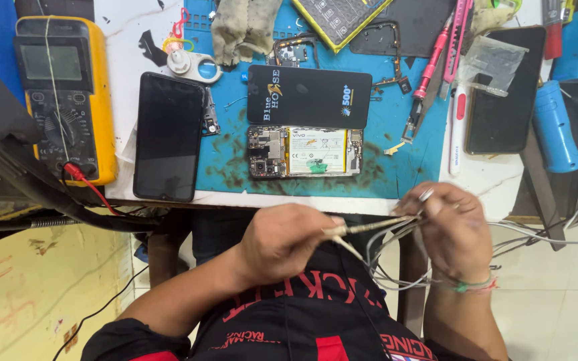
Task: The person handles a phone screen component and a mobile phone chassis, then connects a charging cable to the phone's port.
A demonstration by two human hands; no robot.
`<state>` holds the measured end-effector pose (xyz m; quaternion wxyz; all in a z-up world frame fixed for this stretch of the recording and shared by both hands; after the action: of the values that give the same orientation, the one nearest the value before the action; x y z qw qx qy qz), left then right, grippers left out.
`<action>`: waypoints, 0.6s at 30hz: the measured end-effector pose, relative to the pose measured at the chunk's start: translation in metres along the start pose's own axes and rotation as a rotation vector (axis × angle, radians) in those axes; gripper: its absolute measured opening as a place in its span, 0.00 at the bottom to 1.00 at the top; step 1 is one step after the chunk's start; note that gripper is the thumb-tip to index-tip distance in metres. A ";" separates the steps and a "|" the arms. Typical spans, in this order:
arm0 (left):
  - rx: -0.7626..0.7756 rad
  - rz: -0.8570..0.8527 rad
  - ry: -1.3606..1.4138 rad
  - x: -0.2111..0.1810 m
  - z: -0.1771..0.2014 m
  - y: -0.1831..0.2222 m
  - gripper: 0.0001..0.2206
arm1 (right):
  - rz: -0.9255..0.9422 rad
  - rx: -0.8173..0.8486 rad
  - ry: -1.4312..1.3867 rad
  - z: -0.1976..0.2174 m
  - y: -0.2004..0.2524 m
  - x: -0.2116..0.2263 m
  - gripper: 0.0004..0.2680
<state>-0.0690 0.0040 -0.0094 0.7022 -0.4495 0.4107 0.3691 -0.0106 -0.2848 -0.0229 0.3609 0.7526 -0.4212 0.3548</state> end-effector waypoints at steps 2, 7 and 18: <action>0.225 -0.074 -0.147 0.001 0.002 0.003 0.13 | 0.065 -0.173 0.057 0.000 -0.008 0.006 0.08; 0.703 0.139 -0.330 -0.003 -0.002 -0.002 0.12 | 0.163 -0.157 1.066 -0.036 -0.034 0.027 0.09; -0.035 -0.040 -0.711 -0.004 0.007 -0.053 0.15 | 0.325 0.057 1.532 -0.068 -0.063 0.032 0.06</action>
<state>-0.0219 -0.0069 0.0135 0.8006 -0.3127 0.1253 0.4956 0.0428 -0.2156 0.0213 0.4753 0.2357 -0.1502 0.8342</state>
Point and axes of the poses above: each hand's wrist, its own y-axis away from the middle knuckle, its own z-axis out of the back of the hand, x = y × z, the point moved 1 cm from there along -y, towards the middle knuckle, and after that the axes turned 6 degrees about x, right-handed, at the moved point
